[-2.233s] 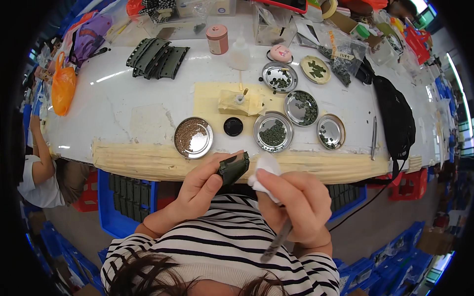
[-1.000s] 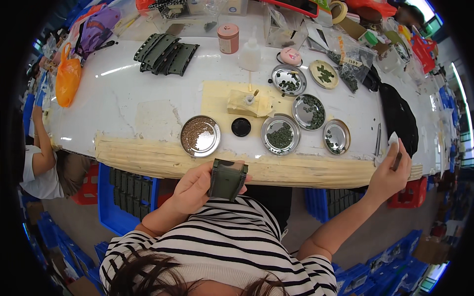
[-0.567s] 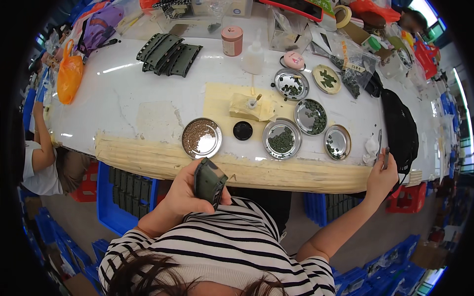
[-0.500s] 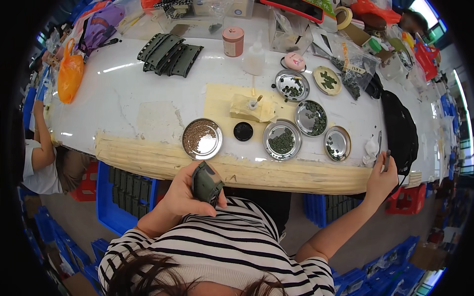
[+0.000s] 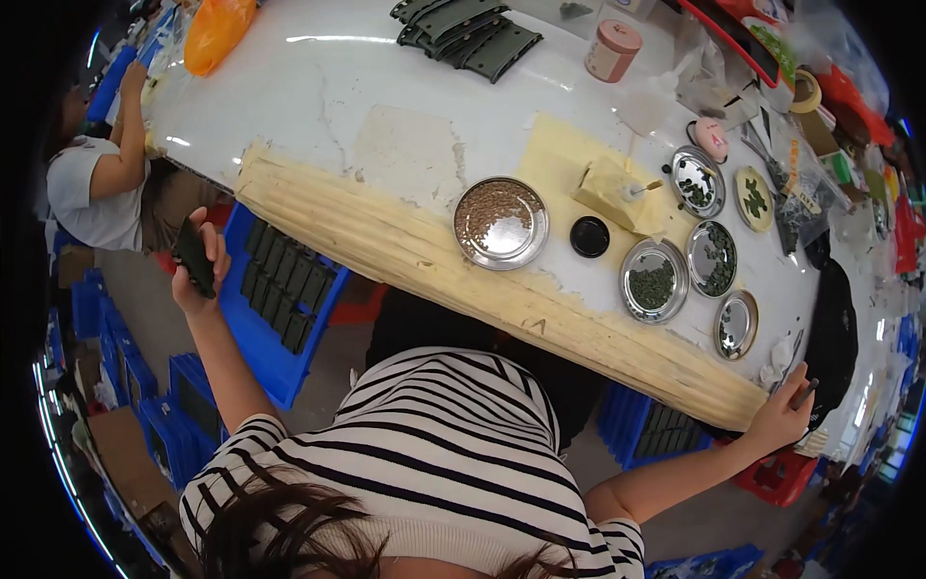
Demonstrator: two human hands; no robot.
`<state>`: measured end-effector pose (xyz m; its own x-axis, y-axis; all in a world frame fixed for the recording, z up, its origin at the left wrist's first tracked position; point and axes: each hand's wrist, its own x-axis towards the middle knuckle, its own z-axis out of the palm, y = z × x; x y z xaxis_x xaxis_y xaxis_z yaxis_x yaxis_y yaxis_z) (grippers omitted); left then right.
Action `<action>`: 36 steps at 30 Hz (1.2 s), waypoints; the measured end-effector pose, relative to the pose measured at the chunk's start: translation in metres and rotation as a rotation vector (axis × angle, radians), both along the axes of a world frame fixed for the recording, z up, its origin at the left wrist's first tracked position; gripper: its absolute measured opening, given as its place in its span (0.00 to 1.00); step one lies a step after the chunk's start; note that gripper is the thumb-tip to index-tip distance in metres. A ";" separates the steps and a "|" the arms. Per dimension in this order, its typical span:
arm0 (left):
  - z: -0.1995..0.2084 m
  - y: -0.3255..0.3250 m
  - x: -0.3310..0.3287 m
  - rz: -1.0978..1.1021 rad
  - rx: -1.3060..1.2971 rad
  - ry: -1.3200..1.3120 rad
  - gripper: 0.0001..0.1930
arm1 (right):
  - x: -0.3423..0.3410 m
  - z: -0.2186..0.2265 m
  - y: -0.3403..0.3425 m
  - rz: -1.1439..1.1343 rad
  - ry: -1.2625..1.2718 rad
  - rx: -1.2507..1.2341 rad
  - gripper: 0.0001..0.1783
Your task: Assembling small plastic track components for toys using tweezers and applying glue.
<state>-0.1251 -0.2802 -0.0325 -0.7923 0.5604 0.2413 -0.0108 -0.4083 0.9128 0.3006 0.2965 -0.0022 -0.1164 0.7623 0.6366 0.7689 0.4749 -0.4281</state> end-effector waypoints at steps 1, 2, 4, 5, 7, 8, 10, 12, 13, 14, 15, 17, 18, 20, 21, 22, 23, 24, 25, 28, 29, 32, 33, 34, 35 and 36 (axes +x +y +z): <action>-0.007 -0.025 -0.001 0.132 -0.206 0.015 0.40 | -0.002 0.003 0.000 -0.027 -0.014 -0.047 0.26; -0.013 -0.047 -0.002 0.277 -0.421 -0.032 0.35 | -0.007 0.005 -0.001 -0.034 -0.034 -0.051 0.25; -0.057 -0.096 -0.007 0.532 -0.835 -0.144 0.32 | -0.011 0.011 -0.001 -0.076 -0.111 -0.111 0.24; -0.084 -0.122 -0.010 0.625 -1.051 -0.159 0.31 | -0.011 0.009 0.001 -0.049 -0.078 -0.078 0.24; -0.138 -0.175 -0.011 0.643 -1.347 0.016 0.29 | -0.014 0.003 0.004 0.009 -0.007 -0.017 0.25; -0.162 -0.202 -0.010 0.660 -1.444 0.028 0.28 | -0.015 0.006 0.004 -0.014 -0.063 -0.045 0.25; -0.199 -0.239 -0.009 0.678 -1.631 0.057 0.27 | -0.021 0.012 0.001 -0.039 -0.072 -0.062 0.25; -0.210 -0.243 -0.018 0.748 -1.735 0.169 0.27 | -0.017 0.015 0.003 -0.072 -0.061 -0.097 0.26; -0.210 -0.238 -0.024 0.777 -1.784 0.226 0.27 | -0.010 0.017 0.008 -0.077 -0.075 -0.106 0.26; -0.208 -0.234 -0.033 0.762 -1.838 0.213 0.27 | -0.004 0.018 0.012 -0.083 -0.088 -0.116 0.26; -0.205 -0.228 -0.041 0.782 -1.889 0.220 0.27 | -0.001 0.019 0.012 -0.085 -0.104 -0.128 0.26; -0.203 -0.220 -0.058 0.823 -1.992 0.232 0.27 | -0.008 0.022 0.003 -0.062 -0.084 -0.092 0.26; -0.203 -0.218 -0.068 0.780 -1.996 0.143 0.28 | -0.012 0.023 -0.001 -0.053 -0.068 -0.074 0.26; -0.213 -0.224 -0.073 0.791 -2.059 0.174 0.29 | -0.015 0.028 -0.008 -0.059 -0.095 -0.105 0.25; -0.220 -0.227 -0.080 0.797 -2.088 0.193 0.29 | -0.018 0.030 -0.011 -0.065 -0.107 -0.120 0.25; -0.226 -0.229 -0.087 0.805 -2.090 0.185 0.29 | -0.017 0.030 -0.011 -0.052 -0.102 -0.120 0.25; -0.229 -0.235 -0.087 0.814 -2.093 0.179 0.30 | -0.015 0.029 -0.008 -0.041 -0.098 -0.121 0.24; -0.238 -0.233 -0.087 0.813 -2.084 0.173 0.30 | -0.013 0.030 -0.008 -0.037 -0.096 -0.110 0.24; -0.242 -0.203 -0.084 0.814 -2.097 0.160 0.23 | -0.010 0.036 -0.014 -0.049 -0.102 -0.083 0.23; -0.264 -0.227 -0.078 0.863 -2.116 0.068 0.18 | -0.020 0.041 -0.015 -0.007 -0.072 -0.055 0.22; -0.272 -0.232 -0.076 0.925 -2.072 0.067 0.18 | -0.022 0.043 -0.014 -0.016 -0.093 -0.045 0.20; -0.270 -0.273 -0.088 0.750 -1.958 0.223 0.20 | -0.023 0.032 -0.007 0.054 -0.017 -0.023 0.18; -0.277 -0.253 -0.086 0.750 -1.940 0.226 0.21 | -0.026 0.038 -0.015 0.047 -0.028 -0.034 0.18; -0.272 -0.253 -0.086 0.679 -1.889 0.208 0.22 | -0.029 0.037 -0.017 0.062 -0.005 -0.034 0.18; -0.270 -0.249 -0.086 0.609 -1.838 0.191 0.23 | -0.029 0.037 -0.019 0.049 0.008 -0.042 0.19; -0.269 -0.247 -0.083 0.668 -1.835 0.203 0.23 | -0.030 0.035 -0.020 0.045 0.021 -0.056 0.19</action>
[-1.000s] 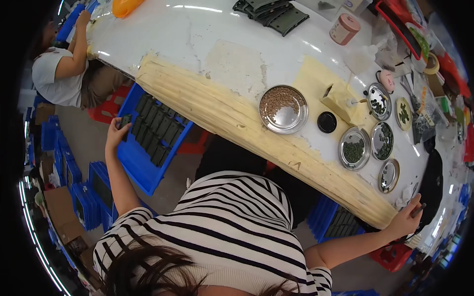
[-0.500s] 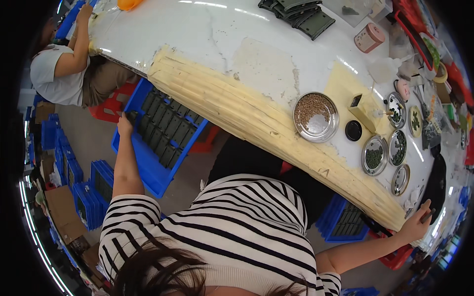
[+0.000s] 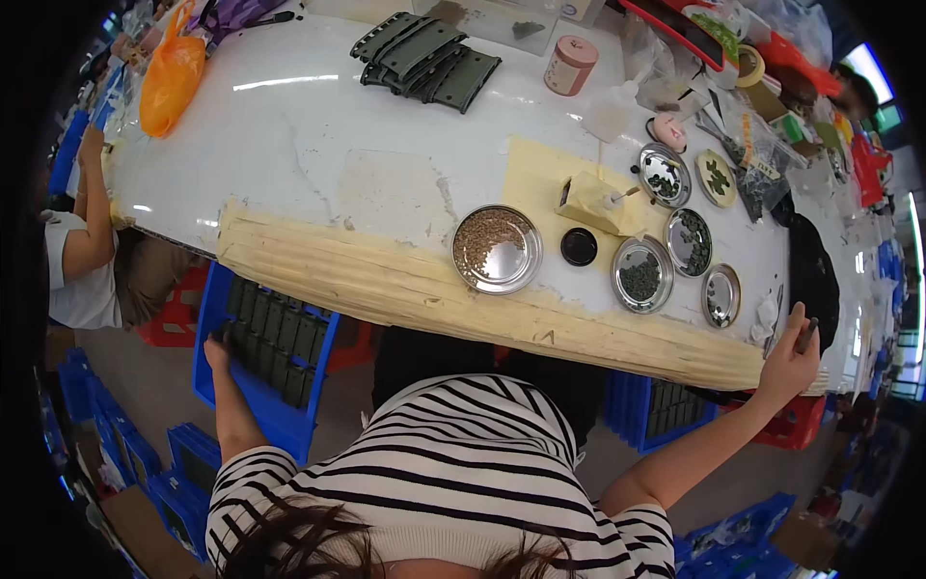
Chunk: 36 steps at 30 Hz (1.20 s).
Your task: Assembling small plastic track components for toys using tweezers and applying glue.
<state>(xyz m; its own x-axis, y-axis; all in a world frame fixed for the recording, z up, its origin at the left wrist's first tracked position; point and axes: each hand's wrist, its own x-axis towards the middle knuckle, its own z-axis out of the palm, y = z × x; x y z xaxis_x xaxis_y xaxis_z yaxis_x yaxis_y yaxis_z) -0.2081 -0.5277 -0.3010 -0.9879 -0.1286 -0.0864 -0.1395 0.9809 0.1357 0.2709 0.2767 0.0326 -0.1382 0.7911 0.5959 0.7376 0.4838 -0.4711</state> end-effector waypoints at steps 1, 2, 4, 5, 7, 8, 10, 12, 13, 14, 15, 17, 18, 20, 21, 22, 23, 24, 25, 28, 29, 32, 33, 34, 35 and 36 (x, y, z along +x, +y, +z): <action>0.001 0.003 0.003 0.023 -0.006 0.046 0.23 | -0.001 -0.001 -0.001 -0.003 0.014 -0.015 0.19; 0.002 0.006 0.006 0.046 -0.011 0.093 0.23 | -0.002 -0.001 -0.002 -0.022 0.024 -0.018 0.19; 0.008 0.010 0.014 0.092 -0.064 0.319 0.22 | -0.008 0.004 -0.011 -0.045 0.066 -0.041 0.20; 0.011 0.012 0.018 0.116 -0.092 0.433 0.22 | -0.009 0.005 -0.012 -0.056 0.087 -0.053 0.20; 0.030 0.031 0.013 0.309 0.041 0.651 0.20 | -0.006 -0.001 -0.006 0.026 0.188 0.107 0.19; 0.045 0.047 0.010 0.405 0.111 0.755 0.20 | -0.004 -0.003 -0.005 0.064 0.236 0.190 0.19; 0.084 0.085 0.009 0.371 0.308 0.939 0.19 | 0.001 -0.001 -0.005 0.005 0.157 0.168 0.20; 0.141 0.151 0.013 0.264 0.450 1.085 0.17 | 0.006 0.000 -0.004 -0.026 0.127 0.159 0.20; 0.176 0.194 0.019 0.177 0.486 1.142 0.17 | 0.006 -0.003 -0.002 -0.021 0.137 0.158 0.21; 0.204 0.230 0.025 0.109 0.602 1.140 0.15 | 0.004 -0.007 0.000 -0.011 0.151 0.155 0.21; 0.228 0.262 0.029 0.042 0.716 1.136 0.14 | 0.000 -0.009 0.000 0.003 0.128 0.181 0.21; 0.261 0.319 0.029 -0.336 0.862 1.252 0.13 | -0.011 -0.013 -0.003 0.029 0.086 0.237 0.21; 0.280 0.348 0.034 -0.441 0.745 1.238 0.12 | -0.014 -0.017 -0.004 -0.003 0.074 0.260 0.20; 0.312 0.396 0.046 -0.637 0.606 1.193 0.11 | -0.018 -0.031 0.000 0.040 0.058 0.294 0.19; 0.322 0.418 0.048 -0.733 0.599 1.159 0.11 | -0.020 -0.035 0.000 0.057 0.049 0.314 0.19; 0.327 0.437 0.047 -0.810 0.665 1.092 0.10 | -0.026 -0.037 -0.001 0.046 0.030 0.347 0.19; 0.327 0.456 0.045 -0.887 0.741 1.020 0.09 | -0.025 -0.039 -0.002 0.031 0.028 0.347 0.19; 0.332 0.469 0.048 -0.940 0.781 0.955 0.09 | -0.025 -0.041 -0.002 0.027 0.033 0.339 0.19; 0.333 0.482 0.051 -0.995 0.825 0.884 0.09 | -0.025 -0.042 -0.002 0.018 0.034 0.330 0.19; 0.344 0.520 0.069 -1.213 0.923 0.473 0.11 | -0.026 -0.041 -0.002 0.035 0.037 0.312 0.19; 0.344 0.534 0.071 -1.280 0.946 0.345 0.12 | -0.027 -0.040 -0.002 0.054 0.032 0.312 0.19; 0.338 0.584 0.076 -1.286 1.079 -0.127 0.21 | -0.029 -0.040 -0.002 0.081 0.041 0.318 0.19; 0.337 0.603 0.072 -1.315 1.008 -0.205 0.24 | -0.027 -0.040 -0.003 0.075 0.039 0.324 0.19; 0.334 0.620 0.068 -1.332 1.003 -0.234 0.26 | -0.029 -0.039 -0.004 0.080 0.047 0.329 0.19; 0.327 0.639 0.063 -1.356 1.004 -0.264 0.27 | -0.030 -0.038 -0.002 0.078 0.054 0.340 0.19; 0.323 0.654 0.059 -1.357 0.961 -0.246 0.28 | -0.029 -0.040 0.001 0.077 0.050 0.342 0.19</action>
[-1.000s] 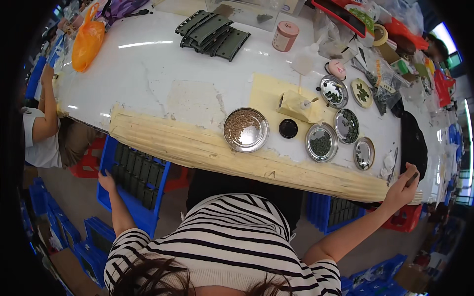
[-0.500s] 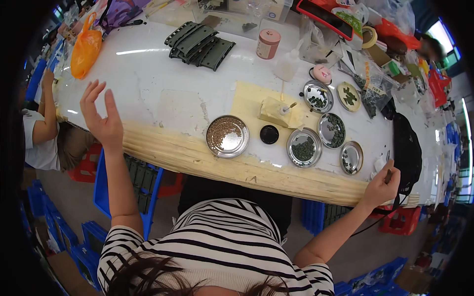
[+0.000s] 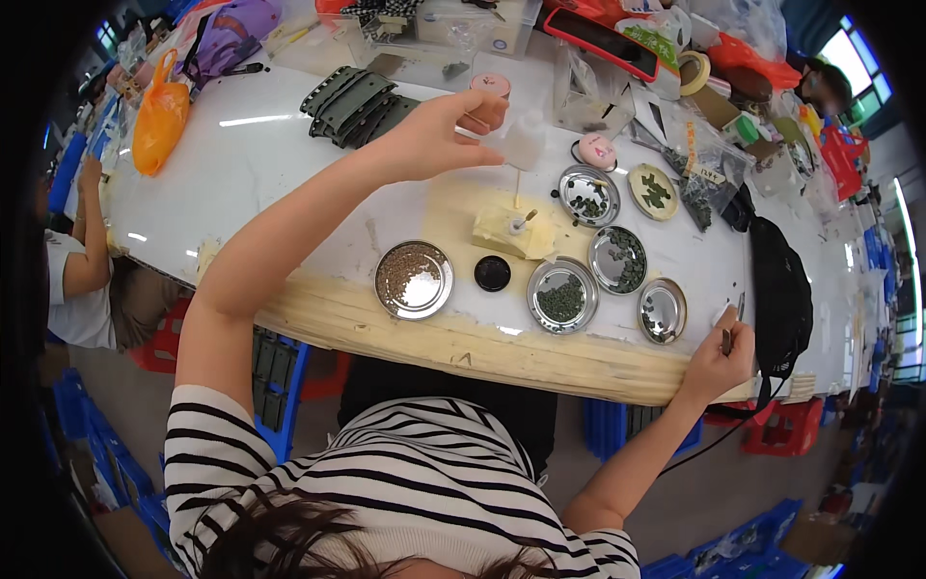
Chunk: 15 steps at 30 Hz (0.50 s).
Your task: Assembling small plastic track components for toys using tweezers and applying glue.
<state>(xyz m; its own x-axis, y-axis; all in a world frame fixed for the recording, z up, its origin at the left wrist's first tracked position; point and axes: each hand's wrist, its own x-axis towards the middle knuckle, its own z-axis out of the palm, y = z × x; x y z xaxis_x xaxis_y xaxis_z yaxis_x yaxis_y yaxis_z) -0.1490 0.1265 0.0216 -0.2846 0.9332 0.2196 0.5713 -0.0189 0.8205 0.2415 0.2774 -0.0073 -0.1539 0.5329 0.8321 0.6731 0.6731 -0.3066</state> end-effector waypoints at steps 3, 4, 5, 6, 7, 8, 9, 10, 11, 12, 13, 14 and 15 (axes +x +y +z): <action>-0.009 0.028 -0.005 -0.007 -0.063 0.037 0.29 | 0.005 -0.003 0.002 -0.015 -0.016 -0.021 0.19; -0.011 0.033 -0.006 -0.028 -0.082 0.013 0.28 | 0.004 -0.002 -0.001 -0.016 -0.016 -0.046 0.18; -0.013 0.037 -0.006 -0.046 -0.102 -0.011 0.28 | 0.002 -0.002 -0.002 -0.016 -0.015 -0.070 0.18; -0.013 0.039 -0.005 -0.054 -0.101 0.001 0.27 | 0.003 -0.001 -0.001 -0.006 -0.012 -0.053 0.19; -0.012 0.040 -0.004 -0.060 -0.100 0.014 0.26 | 0.004 -0.002 0.000 0.006 -0.009 -0.036 0.19; -0.012 0.041 -0.004 -0.064 -0.100 0.027 0.24 | 0.005 -0.003 0.002 0.019 -0.006 -0.020 0.20; -0.013 0.040 -0.005 -0.050 -0.090 -0.033 0.23 | 0.004 -0.003 0.002 0.014 -0.002 -0.032 0.20; -0.015 0.040 -0.006 -0.035 -0.079 -0.093 0.22 | 0.003 -0.002 0.001 0.010 0.002 -0.045 0.20; -0.017 0.038 -0.007 -0.019 -0.069 -0.153 0.21 | 0.002 -0.002 0.001 0.006 0.005 -0.057 0.20; -0.013 0.036 -0.007 0.001 -0.070 -0.169 0.20 | 0.003 -0.004 0.001 0.005 0.014 -0.059 0.19; -0.006 0.033 -0.008 0.020 -0.071 -0.186 0.20 | 0.005 -0.005 0.002 0.004 0.022 -0.060 0.19; -0.003 0.030 -0.008 0.040 -0.073 -0.202 0.19 | 0.007 -0.006 0.002 0.002 0.030 -0.062 0.19; -0.001 0.028 -0.010 0.049 -0.061 -0.178 0.19 | 0.006 -0.005 0.002 0.001 0.035 -0.078 0.19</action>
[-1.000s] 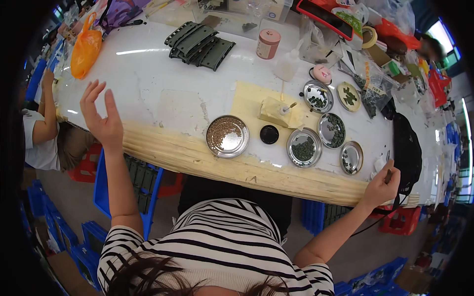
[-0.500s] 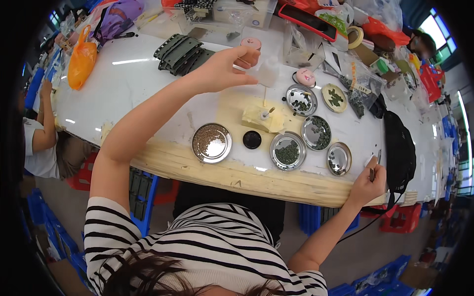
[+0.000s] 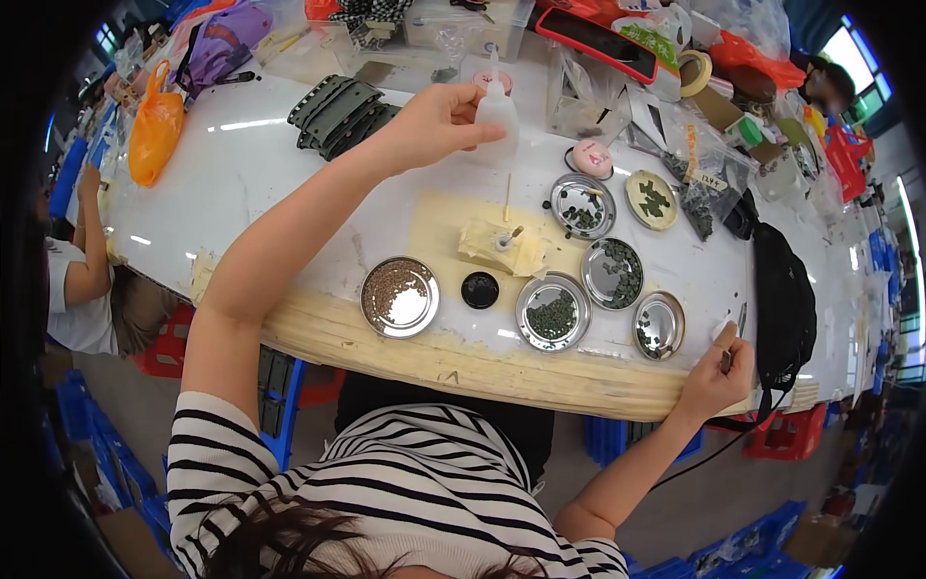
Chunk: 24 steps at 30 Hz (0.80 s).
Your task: Assembling small plastic track components for toys using tweezers and applying glue.
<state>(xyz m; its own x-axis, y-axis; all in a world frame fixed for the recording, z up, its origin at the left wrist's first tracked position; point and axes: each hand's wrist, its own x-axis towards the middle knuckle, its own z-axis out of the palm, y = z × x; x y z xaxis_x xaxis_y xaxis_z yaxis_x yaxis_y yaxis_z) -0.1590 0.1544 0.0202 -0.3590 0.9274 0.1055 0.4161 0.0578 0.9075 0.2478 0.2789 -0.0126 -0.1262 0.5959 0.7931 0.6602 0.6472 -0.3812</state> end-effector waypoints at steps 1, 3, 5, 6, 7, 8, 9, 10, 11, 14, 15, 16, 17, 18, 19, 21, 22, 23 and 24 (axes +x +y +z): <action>0.001 -0.002 -0.002 0.008 0.011 0.024 0.19 | 0.000 0.001 -0.001 -0.001 0.005 -0.016 0.20; -0.002 -0.004 -0.004 0.024 0.008 0.124 0.19 | -0.001 0.002 -0.002 -0.008 0.008 -0.034 0.20; -0.013 -0.003 -0.007 0.040 -0.020 0.273 0.19 | -0.002 0.002 0.000 -0.018 0.006 -0.040 0.20; -0.013 -0.004 -0.006 0.039 -0.010 0.243 0.19 | -0.002 0.002 0.000 -0.021 0.007 -0.041 0.20; -0.014 -0.006 -0.004 0.038 -0.001 0.213 0.19 | -0.002 0.001 0.000 -0.022 0.009 -0.041 0.20; -0.014 -0.009 -0.002 0.039 0.009 0.184 0.19 | -0.002 0.001 0.000 -0.023 0.011 -0.042 0.20; -0.014 -0.012 -0.001 0.043 0.038 0.214 0.18 | -0.002 0.001 0.000 -0.017 0.013 -0.044 0.20; -0.012 -0.018 0.000 0.048 0.067 0.245 0.18 | -0.003 0.002 -0.001 -0.010 0.015 -0.045 0.20; -0.010 -0.025 0.000 0.054 0.095 0.276 0.17 | -0.003 0.002 -0.002 -0.003 0.017 -0.047 0.20; 0.009 -0.056 0.000 0.111 0.188 0.429 0.16 | 0.000 0.000 -0.001 -0.010 0.033 -0.055 0.21; 0.016 -0.070 -0.003 0.215 0.226 0.652 0.17 | 0.000 0.000 0.000 -0.004 0.036 -0.054 0.21; 0.018 -0.080 -0.007 0.314 0.263 0.869 0.17 | 0.002 -0.001 0.001 -0.005 0.035 -0.056 0.21; 0.017 -0.085 -0.017 0.383 0.265 0.996 0.18 | 0.004 -0.001 0.001 -0.008 0.033 -0.058 0.21; 0.015 -0.094 -0.029 0.457 0.259 1.125 0.18 | 0.003 0.000 0.000 -0.014 0.039 -0.061 0.21; 0.012 -0.102 -0.038 0.531 0.253 1.255 0.19 | 0.000 0.001 -0.001 -0.021 0.046 -0.063 0.21; -0.006 -0.113 -0.047 0.537 0.122 1.203 0.19 | -0.002 0.001 -0.002 -0.019 0.060 -0.066 0.21; -0.012 -0.115 -0.049 0.539 0.056 1.176 0.19 | -0.001 0.001 -0.001 -0.010 0.067 -0.067 0.21; -0.016 -0.117 -0.052 0.545 0.046 1.168 0.18 | -0.001 0.000 -0.001 -0.001 0.074 -0.068 0.20; -0.016 -0.118 -0.050 0.548 0.037 1.155 0.17 | -0.002 0.001 -0.002 -0.005 0.073 -0.074 0.20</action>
